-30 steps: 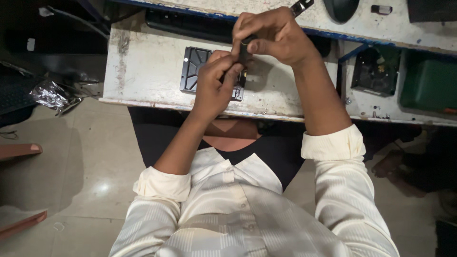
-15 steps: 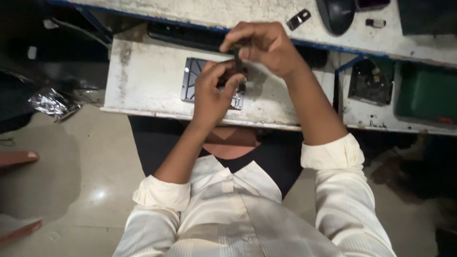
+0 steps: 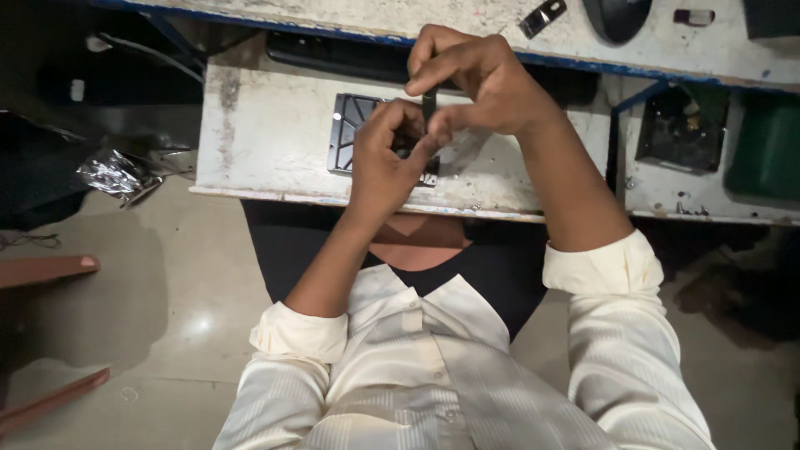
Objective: The person uses a screwdriver to remove screws from a hard drive on a workbench, then detaches the green circuit board from the drive body and continues unscrewing components from the board. At the end they step back from the bench.
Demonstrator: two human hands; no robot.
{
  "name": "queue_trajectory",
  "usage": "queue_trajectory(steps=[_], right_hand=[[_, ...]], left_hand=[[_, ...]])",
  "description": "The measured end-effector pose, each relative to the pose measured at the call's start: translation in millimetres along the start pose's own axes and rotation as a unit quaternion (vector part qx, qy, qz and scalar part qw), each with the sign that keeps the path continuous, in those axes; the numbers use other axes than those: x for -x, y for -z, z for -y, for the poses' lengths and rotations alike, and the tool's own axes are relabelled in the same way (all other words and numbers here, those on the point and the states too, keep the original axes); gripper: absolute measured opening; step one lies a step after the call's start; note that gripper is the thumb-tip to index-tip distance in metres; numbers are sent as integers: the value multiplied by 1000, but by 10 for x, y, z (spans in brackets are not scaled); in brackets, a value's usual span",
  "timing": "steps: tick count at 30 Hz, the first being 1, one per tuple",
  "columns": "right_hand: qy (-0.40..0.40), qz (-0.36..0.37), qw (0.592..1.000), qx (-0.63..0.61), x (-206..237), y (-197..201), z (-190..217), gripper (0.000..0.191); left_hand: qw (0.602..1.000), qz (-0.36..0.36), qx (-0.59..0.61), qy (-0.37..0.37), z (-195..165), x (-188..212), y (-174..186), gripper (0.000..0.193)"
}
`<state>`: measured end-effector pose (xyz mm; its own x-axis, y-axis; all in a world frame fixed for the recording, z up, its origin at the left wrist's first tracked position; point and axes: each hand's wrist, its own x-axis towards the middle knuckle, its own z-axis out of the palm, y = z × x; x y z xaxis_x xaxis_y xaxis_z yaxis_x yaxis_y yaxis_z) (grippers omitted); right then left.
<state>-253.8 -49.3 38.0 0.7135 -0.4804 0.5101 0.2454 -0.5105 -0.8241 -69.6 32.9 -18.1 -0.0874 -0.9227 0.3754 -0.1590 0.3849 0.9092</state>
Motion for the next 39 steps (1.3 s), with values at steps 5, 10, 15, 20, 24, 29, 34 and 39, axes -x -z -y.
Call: queue_trajectory(steps=[5,10,15,20,24,29,34,39], right_hand=[[-110,-21,993,-48,39,76,-29,25],[-5,26,999,-35,74,140,-48,31],[-49,9,998,-39,102,133,-54,23],[-28,27,997,-60,92,121,-45,24],[-39,37,997,-57,83,91,-10,26],[-105,40,988,-108,50,96,32,22],[-3,94,994,-49,52,101,0,30],[-32,56,996,-54,97,136,-52,21]], left_hand=[[990,24,-18,-135,30,21,42,13],[997,28,-6,-69,22,13,24,16],[992,10,6,-123,17,-5,15,20],[998,-5,9,-63,14,-1,11,19],[1000,-13,1,-23,-8,10,4,26],[995,-4,12,-100,10,8,26,23],[993,-7,-34,-111,40,-19,18,31],[993,9,-41,-112,14,-8,14,31]])
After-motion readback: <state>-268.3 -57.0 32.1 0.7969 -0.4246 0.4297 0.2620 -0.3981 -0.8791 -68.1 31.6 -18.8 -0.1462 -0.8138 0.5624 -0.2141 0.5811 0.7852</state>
